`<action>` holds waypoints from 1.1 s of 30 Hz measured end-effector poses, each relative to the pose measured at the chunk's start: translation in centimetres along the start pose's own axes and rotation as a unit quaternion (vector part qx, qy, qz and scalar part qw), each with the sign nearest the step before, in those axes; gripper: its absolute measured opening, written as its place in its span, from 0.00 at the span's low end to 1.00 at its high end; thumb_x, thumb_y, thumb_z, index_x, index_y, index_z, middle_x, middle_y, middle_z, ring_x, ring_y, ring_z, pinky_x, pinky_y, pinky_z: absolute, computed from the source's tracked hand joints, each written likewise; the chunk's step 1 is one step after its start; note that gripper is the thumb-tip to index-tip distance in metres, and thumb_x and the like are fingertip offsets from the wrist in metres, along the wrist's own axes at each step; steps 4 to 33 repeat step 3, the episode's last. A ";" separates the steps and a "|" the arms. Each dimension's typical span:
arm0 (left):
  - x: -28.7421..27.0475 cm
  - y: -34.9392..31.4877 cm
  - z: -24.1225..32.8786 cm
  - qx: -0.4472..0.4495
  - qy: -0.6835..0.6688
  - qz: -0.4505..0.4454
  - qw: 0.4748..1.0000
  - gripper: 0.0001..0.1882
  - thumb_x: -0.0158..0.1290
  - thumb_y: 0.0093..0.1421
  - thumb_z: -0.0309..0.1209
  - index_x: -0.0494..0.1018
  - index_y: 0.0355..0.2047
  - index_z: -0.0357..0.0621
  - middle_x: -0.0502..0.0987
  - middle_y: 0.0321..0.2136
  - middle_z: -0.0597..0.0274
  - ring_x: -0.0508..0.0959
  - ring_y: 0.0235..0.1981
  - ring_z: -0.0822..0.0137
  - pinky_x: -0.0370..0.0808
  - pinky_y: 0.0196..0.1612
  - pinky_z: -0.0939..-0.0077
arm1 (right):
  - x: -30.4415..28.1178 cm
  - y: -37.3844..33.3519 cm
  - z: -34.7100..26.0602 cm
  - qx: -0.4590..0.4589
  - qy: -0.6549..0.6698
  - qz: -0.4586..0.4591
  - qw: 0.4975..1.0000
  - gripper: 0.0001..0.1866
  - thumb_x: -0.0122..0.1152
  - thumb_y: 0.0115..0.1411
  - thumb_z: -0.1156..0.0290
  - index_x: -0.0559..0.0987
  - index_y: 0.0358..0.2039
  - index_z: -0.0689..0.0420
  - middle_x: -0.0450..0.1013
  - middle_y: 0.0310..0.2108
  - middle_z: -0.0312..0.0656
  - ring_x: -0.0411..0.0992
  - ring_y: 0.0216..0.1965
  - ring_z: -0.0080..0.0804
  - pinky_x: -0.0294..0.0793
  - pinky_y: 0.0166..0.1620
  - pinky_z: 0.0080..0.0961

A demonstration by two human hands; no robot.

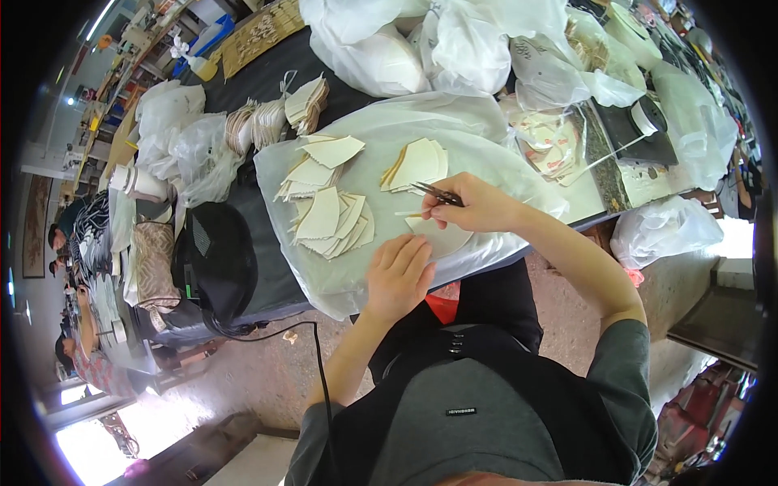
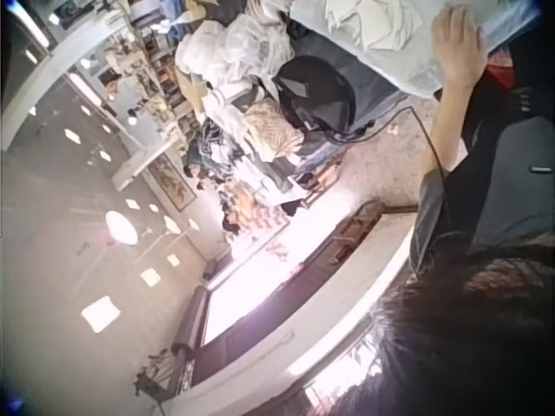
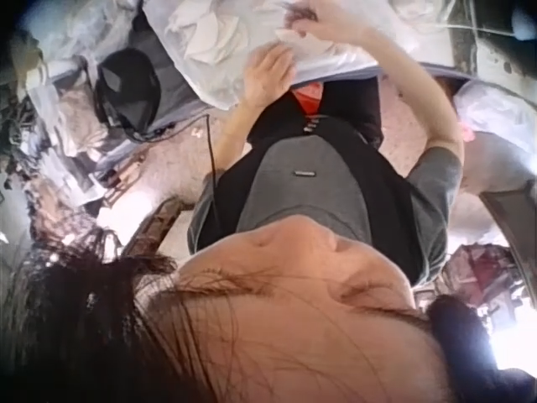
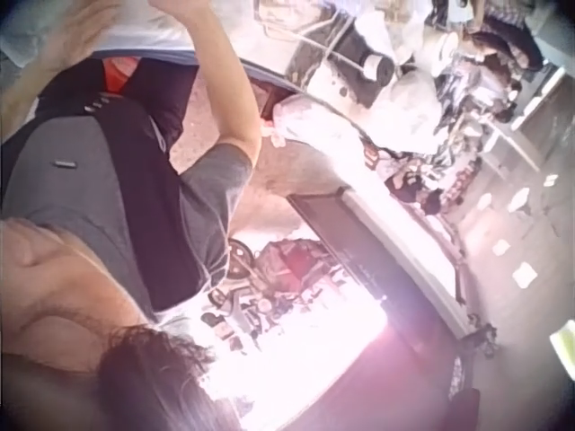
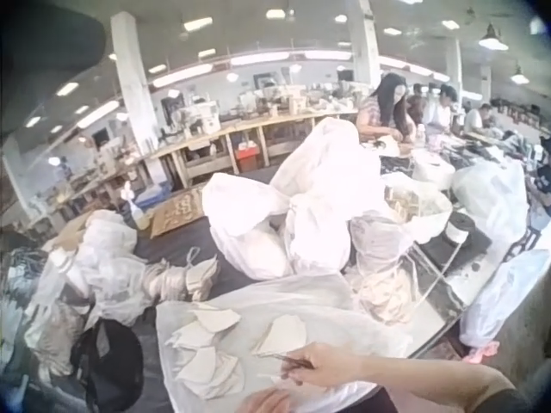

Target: Trimming the edges of shoe material components with hand shears.

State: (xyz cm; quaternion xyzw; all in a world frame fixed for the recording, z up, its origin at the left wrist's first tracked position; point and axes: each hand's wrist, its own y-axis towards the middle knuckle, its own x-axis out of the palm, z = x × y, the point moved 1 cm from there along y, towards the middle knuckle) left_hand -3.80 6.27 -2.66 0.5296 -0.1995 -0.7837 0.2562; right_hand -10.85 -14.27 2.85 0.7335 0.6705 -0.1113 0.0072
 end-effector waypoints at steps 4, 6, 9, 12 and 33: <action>0.4 -0.9 -0.1 -0.035 0.003 -0.040 0.999 0.19 0.63 0.52 0.31 0.76 0.44 0.41 0.77 0.47 0.55 0.77 0.48 0.51 0.73 0.52 0.59 | 2.5 2.9 1.0 -0.020 -0.028 0.005 0.999 0.08 0.58 0.59 0.74 0.80 0.38 0.61 0.78 0.26 0.36 0.72 0.24 0.19 0.73 0.34 0.18; 0.4 -0.9 -0.1 -0.035 0.003 -0.040 0.999 0.19 0.63 0.52 0.31 0.76 0.44 0.41 0.77 0.47 0.55 0.77 0.48 0.51 0.73 0.52 0.59 | 2.5 2.9 1.0 -0.020 -0.028 0.005 0.999 0.08 0.58 0.59 0.74 0.80 0.38 0.61 0.78 0.26 0.36 0.72 0.24 0.19 0.73 0.34 0.18; 0.4 -0.9 -0.1 -0.035 0.003 -0.040 0.999 0.19 0.63 0.52 0.31 0.76 0.44 0.41 0.77 0.47 0.55 0.77 0.48 0.51 0.73 0.52 0.59 | 2.5 2.9 1.0 -0.020 -0.028 0.005 0.999 0.08 0.58 0.59 0.74 0.80 0.38 0.61 0.78 0.26 0.36 0.72 0.24 0.19 0.73 0.34 0.18; 0.4 -0.9 -0.1 -0.035 0.003 -0.040 0.999 0.19 0.63 0.52 0.31 0.76 0.44 0.41 0.77 0.47 0.55 0.77 0.48 0.51 0.73 0.52 0.59 | 2.5 2.9 1.0 -0.020 -0.028 0.005 0.999 0.08 0.58 0.59 0.74 0.80 0.38 0.61 0.78 0.26 0.36 0.72 0.24 0.19 0.73 0.34 0.18; 0.4 -0.9 -0.1 -0.035 0.003 -0.040 0.999 0.19 0.63 0.52 0.31 0.76 0.44 0.41 0.77 0.47 0.55 0.77 0.48 0.51 0.73 0.52 0.59 | 2.5 2.9 1.0 -0.020 -0.028 0.005 0.999 0.08 0.58 0.59 0.74 0.80 0.38 0.61 0.78 0.26 0.36 0.72 0.24 0.19 0.73 0.34 0.18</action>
